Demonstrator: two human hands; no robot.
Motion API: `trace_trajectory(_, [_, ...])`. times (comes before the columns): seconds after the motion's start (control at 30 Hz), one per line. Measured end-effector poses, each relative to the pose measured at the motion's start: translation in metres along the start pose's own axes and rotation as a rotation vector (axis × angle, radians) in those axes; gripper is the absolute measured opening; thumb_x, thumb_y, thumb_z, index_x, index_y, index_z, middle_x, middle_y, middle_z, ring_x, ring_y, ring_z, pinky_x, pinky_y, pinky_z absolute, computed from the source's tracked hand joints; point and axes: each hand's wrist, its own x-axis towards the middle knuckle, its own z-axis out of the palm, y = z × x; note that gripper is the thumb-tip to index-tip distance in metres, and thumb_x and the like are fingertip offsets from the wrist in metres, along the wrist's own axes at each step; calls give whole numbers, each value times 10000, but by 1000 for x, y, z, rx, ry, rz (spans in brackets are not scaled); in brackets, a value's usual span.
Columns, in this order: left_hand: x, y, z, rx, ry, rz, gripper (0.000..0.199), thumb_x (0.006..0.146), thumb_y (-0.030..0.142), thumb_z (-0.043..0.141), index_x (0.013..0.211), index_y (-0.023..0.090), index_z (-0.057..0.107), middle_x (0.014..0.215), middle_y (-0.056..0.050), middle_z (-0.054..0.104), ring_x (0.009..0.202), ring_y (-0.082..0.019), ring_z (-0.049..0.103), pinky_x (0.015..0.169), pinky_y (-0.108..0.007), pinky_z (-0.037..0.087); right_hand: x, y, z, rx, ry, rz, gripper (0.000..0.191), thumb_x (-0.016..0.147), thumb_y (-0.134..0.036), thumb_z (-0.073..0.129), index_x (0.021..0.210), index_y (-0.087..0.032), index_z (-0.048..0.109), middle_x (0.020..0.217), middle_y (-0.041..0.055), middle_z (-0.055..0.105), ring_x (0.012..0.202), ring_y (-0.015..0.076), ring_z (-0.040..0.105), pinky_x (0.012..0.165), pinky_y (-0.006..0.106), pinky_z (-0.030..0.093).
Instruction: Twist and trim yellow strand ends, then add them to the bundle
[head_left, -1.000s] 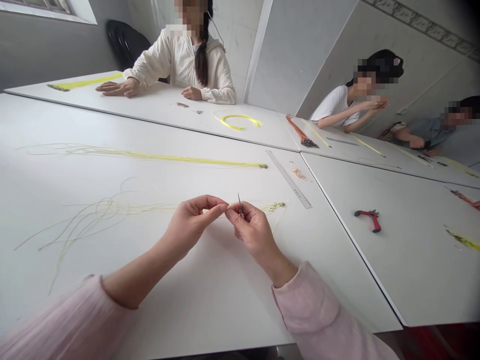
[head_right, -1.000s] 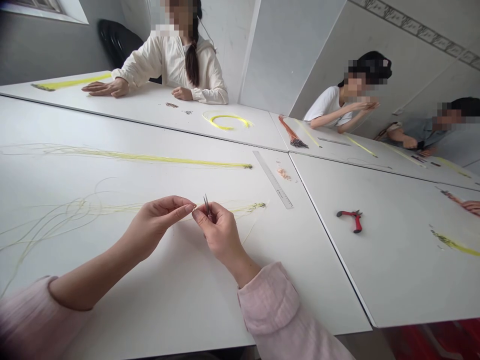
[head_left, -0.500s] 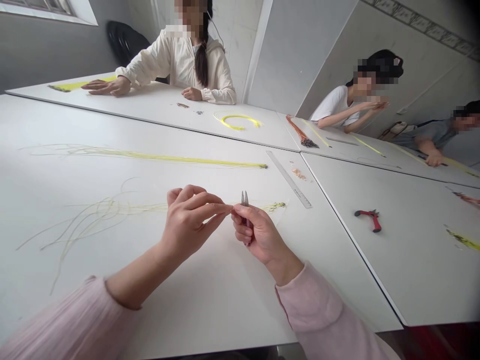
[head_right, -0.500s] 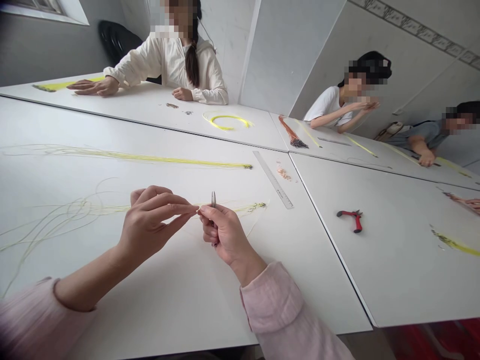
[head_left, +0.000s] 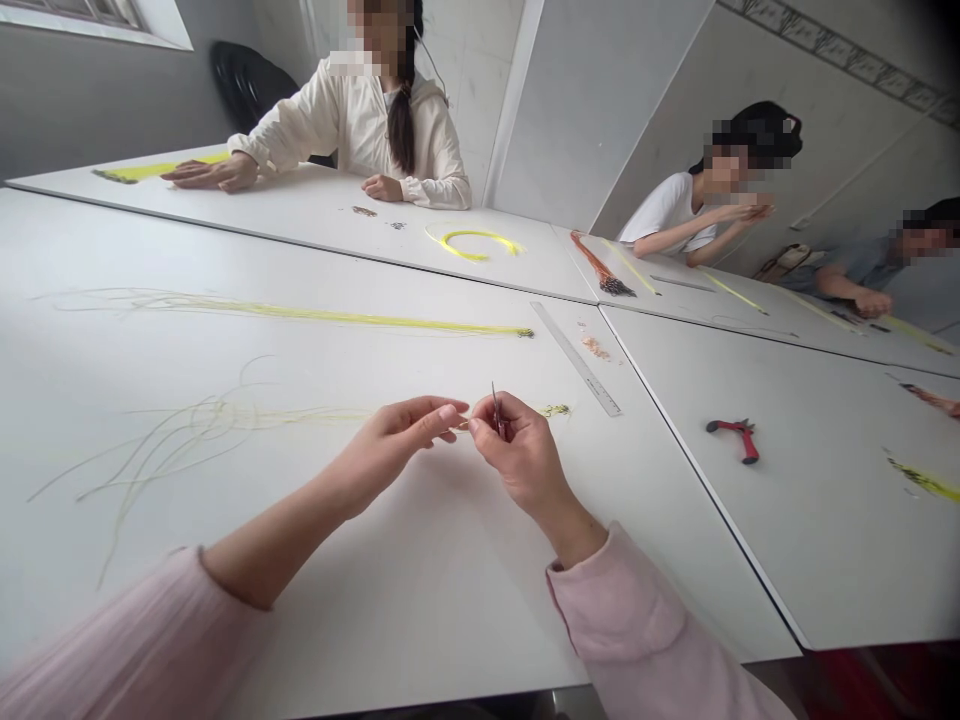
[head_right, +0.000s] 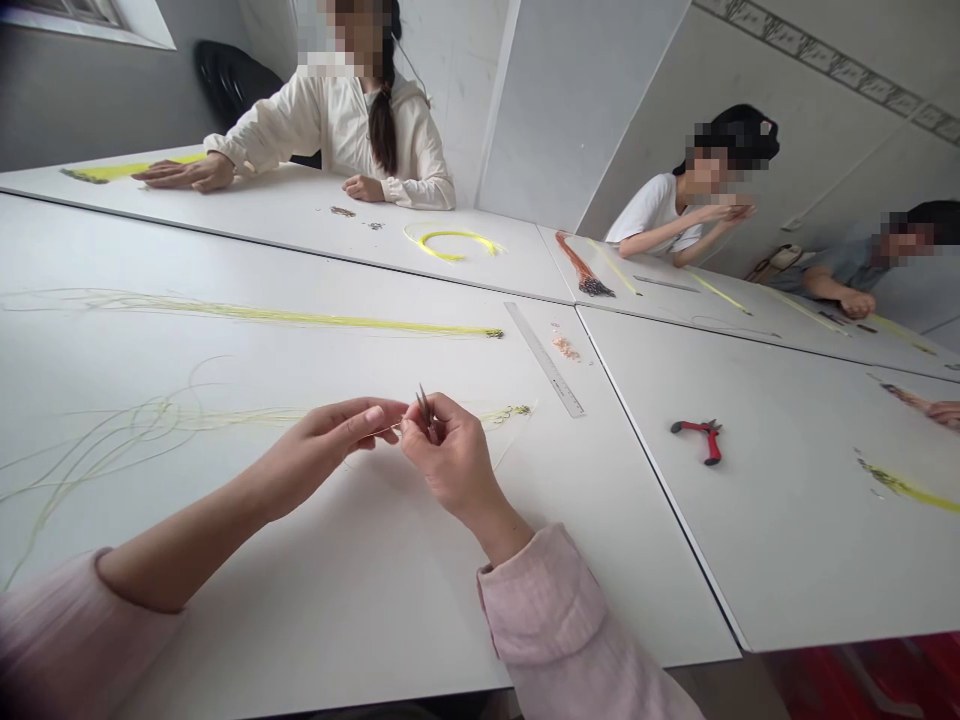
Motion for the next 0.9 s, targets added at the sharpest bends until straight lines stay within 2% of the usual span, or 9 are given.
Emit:
trace_trajectory(0.07, [1, 0, -2, -151, -118, -85, 416, 860, 523, 427, 984, 221, 685, 1048, -95, 658, 966, -240, 579, 874, -391, 431, -1, -1, -1, -118, -2, -78, 137, 765, -224, 562, 654, -198, 487, 600, -43, 398, 548, 96, 340, 522, 237, 333])
trace_trajectory(0.17, [2, 0, -3, -237, -183, -129, 379, 847, 507, 463, 850, 206, 693, 953, -92, 645, 866, -209, 566, 797, -351, 449, -1, -1, -1, -197, -35, -129, 125, 765, -208, 544, 658, -201, 478, 632, -33, 417, 572, 104, 364, 552, 246, 362])
trace_trajectory(0.37, [5, -1, -5, -180, -150, -151, 210, 738, 412, 660, 742, 202, 660, 741, -23, 559, 705, -137, 475, 684, -287, 398, 1, 0, -2, -290, -63, -175, 139, 759, -202, 536, 644, -201, 457, 626, -31, 419, 570, 103, 355, 530, 242, 342])
trace_trajectory(0.53, [6, -2, -7, -141, -132, -178, 211, 716, 408, 681, 747, 200, 670, 779, -23, 587, 704, -134, 465, 687, -292, 377, 2, 3, -3, -321, -74, -185, 129, 749, -197, 530, 646, -204, 454, 633, -28, 431, 571, 105, 357, 525, 243, 338])
trace_trajectory(0.73, [5, -1, -10, -147, -191, -149, 259, 770, 435, 607, 715, 194, 682, 768, -39, 591, 725, -154, 488, 731, -316, 399, 1, 3, -3, -293, -174, -159, 123, 743, -184, 521, 639, -205, 459, 624, -25, 456, 562, 106, 356, 514, 243, 330])
trace_trajectory(0.9, [8, -7, -13, -85, -141, -127, 226, 712, 429, 677, 758, 208, 685, 781, -42, 624, 732, -160, 512, 733, -324, 416, 1, 1, -5, -306, -165, -158, 110, 742, -188, 532, 643, -200, 485, 626, -25, 439, 565, 104, 351, 509, 239, 315])
